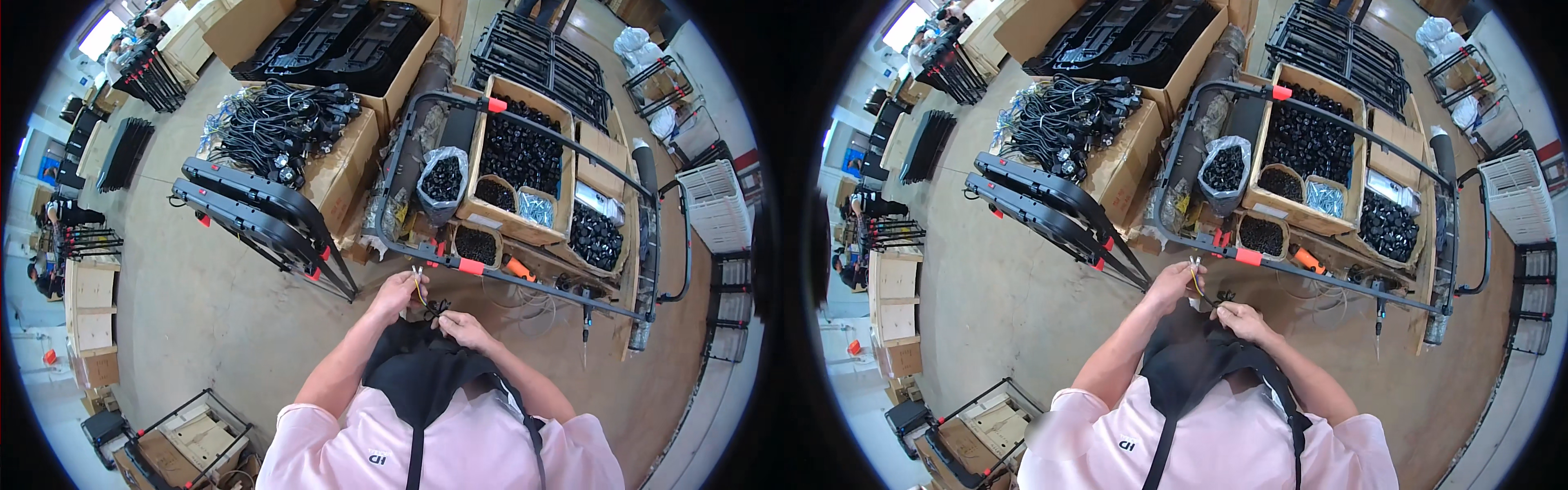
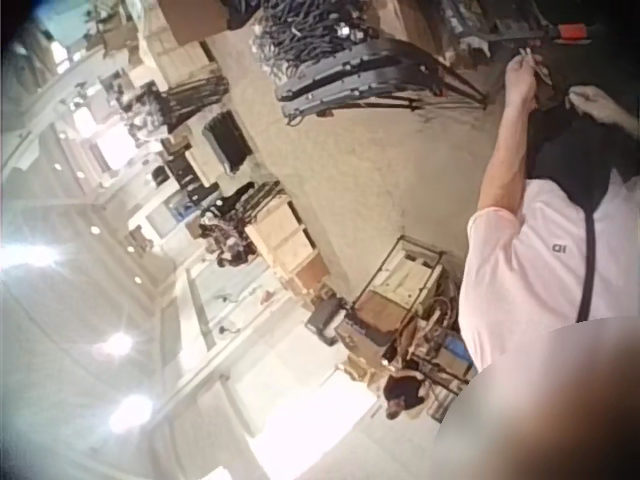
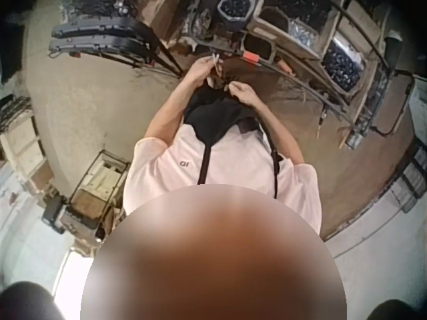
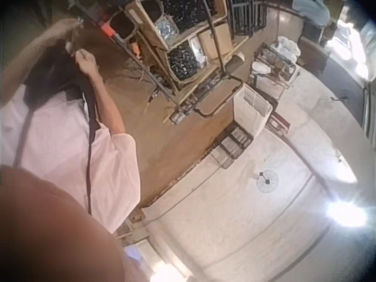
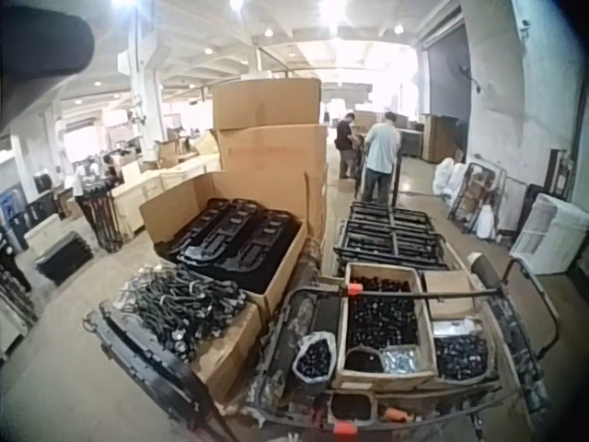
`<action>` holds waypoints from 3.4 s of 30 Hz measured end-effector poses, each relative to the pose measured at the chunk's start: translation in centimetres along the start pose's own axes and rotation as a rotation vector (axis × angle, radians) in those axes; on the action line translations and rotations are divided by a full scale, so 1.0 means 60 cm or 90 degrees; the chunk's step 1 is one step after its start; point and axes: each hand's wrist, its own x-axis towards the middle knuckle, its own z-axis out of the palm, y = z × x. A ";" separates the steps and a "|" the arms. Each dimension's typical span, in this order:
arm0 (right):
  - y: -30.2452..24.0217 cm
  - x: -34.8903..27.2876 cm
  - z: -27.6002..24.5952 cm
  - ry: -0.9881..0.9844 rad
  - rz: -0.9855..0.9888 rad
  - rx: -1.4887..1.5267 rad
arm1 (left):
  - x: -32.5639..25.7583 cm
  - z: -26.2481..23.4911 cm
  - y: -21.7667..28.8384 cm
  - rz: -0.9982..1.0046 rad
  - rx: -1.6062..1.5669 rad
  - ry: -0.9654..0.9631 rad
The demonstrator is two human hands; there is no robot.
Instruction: Assembling components and housing for a motorized outdoor blower using a power screwdriver.
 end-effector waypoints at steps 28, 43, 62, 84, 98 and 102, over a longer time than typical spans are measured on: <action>-0.010 0.068 0.044 0.123 0.003 0.061 | 0.030 -0.078 0.048 0.006 -0.032 -0.035; -0.017 0.074 0.051 0.139 0.066 0.086 | 0.040 -0.028 0.029 0.049 -0.107 0.076; -0.024 0.121 0.068 0.137 0.055 0.205 | 0.009 -0.066 -0.009 0.331 0.346 0.378; -0.274 0.102 -0.001 0.290 0.009 -0.268 | -0.004 -0.148 -0.105 0.133 0.607 -0.173; -0.179 0.296 -0.144 0.009 0.091 -0.034 | -0.024 -0.154 -0.078 0.073 0.581 -0.093; -0.171 0.317 -0.132 0.144 0.101 -0.038 | -0.040 -0.143 -0.072 0.108 0.473 0.041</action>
